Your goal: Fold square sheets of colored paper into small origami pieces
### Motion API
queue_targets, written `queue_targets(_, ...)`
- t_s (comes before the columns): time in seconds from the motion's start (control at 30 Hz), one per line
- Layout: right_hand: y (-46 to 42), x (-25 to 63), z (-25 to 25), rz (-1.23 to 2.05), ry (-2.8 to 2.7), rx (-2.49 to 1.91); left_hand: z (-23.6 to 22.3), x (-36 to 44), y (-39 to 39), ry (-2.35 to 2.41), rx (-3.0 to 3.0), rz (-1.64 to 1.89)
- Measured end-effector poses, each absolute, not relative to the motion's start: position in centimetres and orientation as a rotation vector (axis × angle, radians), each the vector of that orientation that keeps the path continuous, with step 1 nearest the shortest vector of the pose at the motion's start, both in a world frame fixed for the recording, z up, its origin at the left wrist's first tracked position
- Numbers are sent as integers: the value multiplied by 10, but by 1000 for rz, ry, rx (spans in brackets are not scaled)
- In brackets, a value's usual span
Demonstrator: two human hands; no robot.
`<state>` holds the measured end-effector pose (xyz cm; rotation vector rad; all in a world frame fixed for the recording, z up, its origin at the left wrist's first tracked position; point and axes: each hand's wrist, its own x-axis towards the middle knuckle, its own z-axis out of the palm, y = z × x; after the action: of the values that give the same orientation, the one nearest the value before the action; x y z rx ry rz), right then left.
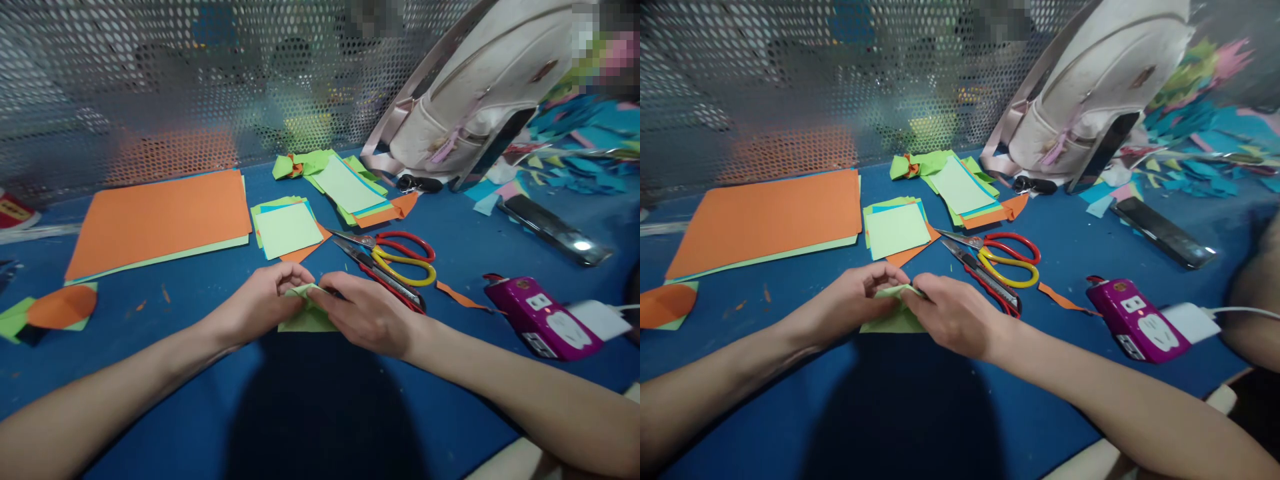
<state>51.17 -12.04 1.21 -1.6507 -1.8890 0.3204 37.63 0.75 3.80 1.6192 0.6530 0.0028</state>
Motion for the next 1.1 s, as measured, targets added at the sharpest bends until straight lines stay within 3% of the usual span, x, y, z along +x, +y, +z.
queue_targets(0.27,-122,512,11,-183,-2204,-1669,40,377,7,653,1664,-30)
queue_targets(0.53,-122,508,19,76,-1889,-1443,42,377,1,651,1793,107)
queue_targets(0.73,-120,502,19,244,-1616,-1626,41,376,-4,609,1904,243)
queue_targets(1.1,-117,502,19,251,-1580,-1634,38,373,-7,621,2052,338)
